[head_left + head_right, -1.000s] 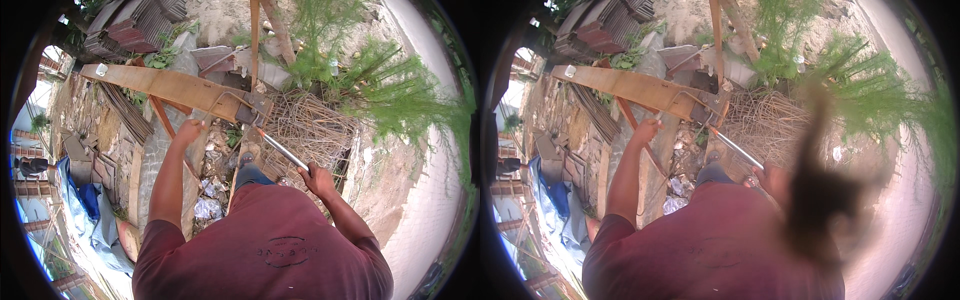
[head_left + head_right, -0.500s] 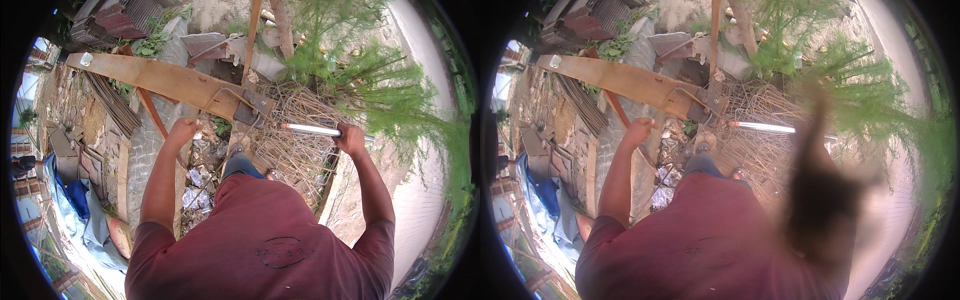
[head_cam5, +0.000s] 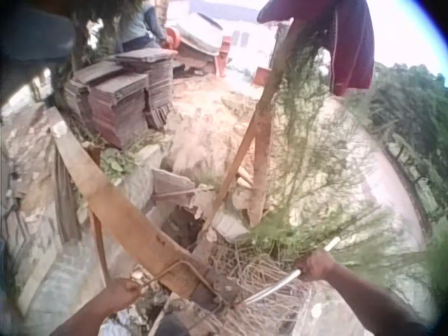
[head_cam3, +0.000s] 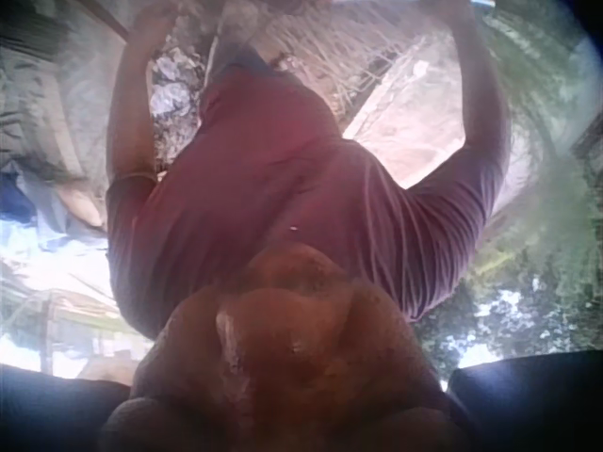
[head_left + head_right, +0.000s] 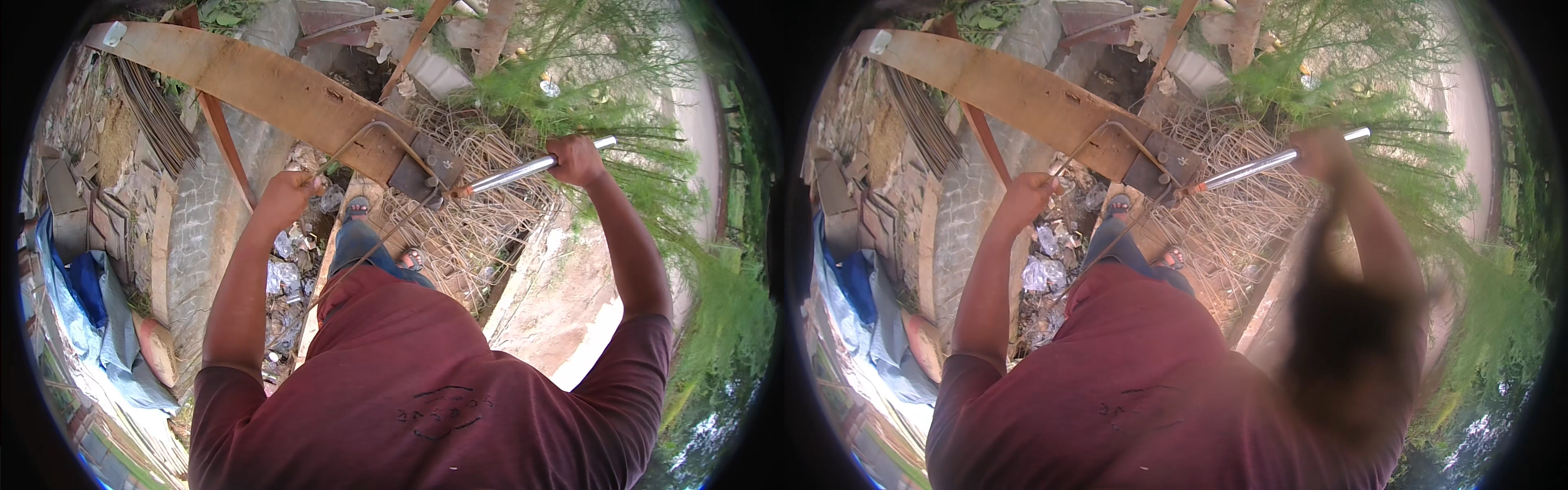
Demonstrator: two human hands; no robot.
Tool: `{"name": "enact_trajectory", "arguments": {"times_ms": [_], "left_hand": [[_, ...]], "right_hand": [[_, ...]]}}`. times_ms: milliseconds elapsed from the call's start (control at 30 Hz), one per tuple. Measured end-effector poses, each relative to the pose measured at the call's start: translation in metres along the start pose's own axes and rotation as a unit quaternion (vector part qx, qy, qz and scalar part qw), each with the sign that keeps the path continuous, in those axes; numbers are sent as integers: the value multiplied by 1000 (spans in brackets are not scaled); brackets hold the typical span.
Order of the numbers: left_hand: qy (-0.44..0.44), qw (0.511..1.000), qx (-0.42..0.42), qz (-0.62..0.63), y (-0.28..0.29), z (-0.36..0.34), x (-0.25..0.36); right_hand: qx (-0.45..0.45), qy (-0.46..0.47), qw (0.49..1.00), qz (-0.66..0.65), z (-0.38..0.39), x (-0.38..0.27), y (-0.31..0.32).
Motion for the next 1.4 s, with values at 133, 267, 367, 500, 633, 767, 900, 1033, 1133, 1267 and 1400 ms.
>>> {"name": "enact_trajectory", "arguments": {"times_ms": [133, 267, 367, 500, 633, 767, 900, 1033, 1133, 1267, 1400], "left_hand": [[-15, 1000, 12, 8, 0, -3, -5], [-3, 1000, 6, 10, -1, -3, -9], [-24, 1000, 17, -5, -1, -2, -5], [-24, 1000, 8, 15, 0, 1, 2], [30, 999, -25, 34, 3, 4, 8], [38, 994, -48, 91, 1, -1, 2], [57, 992, -41, 109, 5, 4, -2], [35, 994, -26, 97, 3, -6, -14], [23, 996, -47, 79, -1, -11, -15], [15, 992, -78, 95, 2, -15, -6], [24, 987, -108, 114, 3, -15, -7]], "right_hand": [[12, 19, 1000, -20, -8, -2, 2], [1, 20, 999, -38, 3, -7, -11], [61, 29, 997, -49, 11, -8, -6], [-31, -42, 998, -33, 11, 4, -12], [85, -103, 991, -9, 28, 42, -8], [185, -125, 974, 32, 56, 25, -3], [182, -257, 947, -55, 145, -56, -53], [159, -342, 913, -155, 229, -165, -64], [134, -271, 928, -215, 228, -134, -51], [55, -196, 929, -311, 237, -96, -56], [107, -320, 918, -209, 246, -129, -61]]}}
Point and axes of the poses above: each hand's wrist, its own z-axis away from the middle knuckle, its own y-axis out of the back of the hand, x = y × z, the point moved 5 cm from there along -z, towards the middle knuckle, and after that the axes turned 2 degrees about x, right-handed, at the moved point
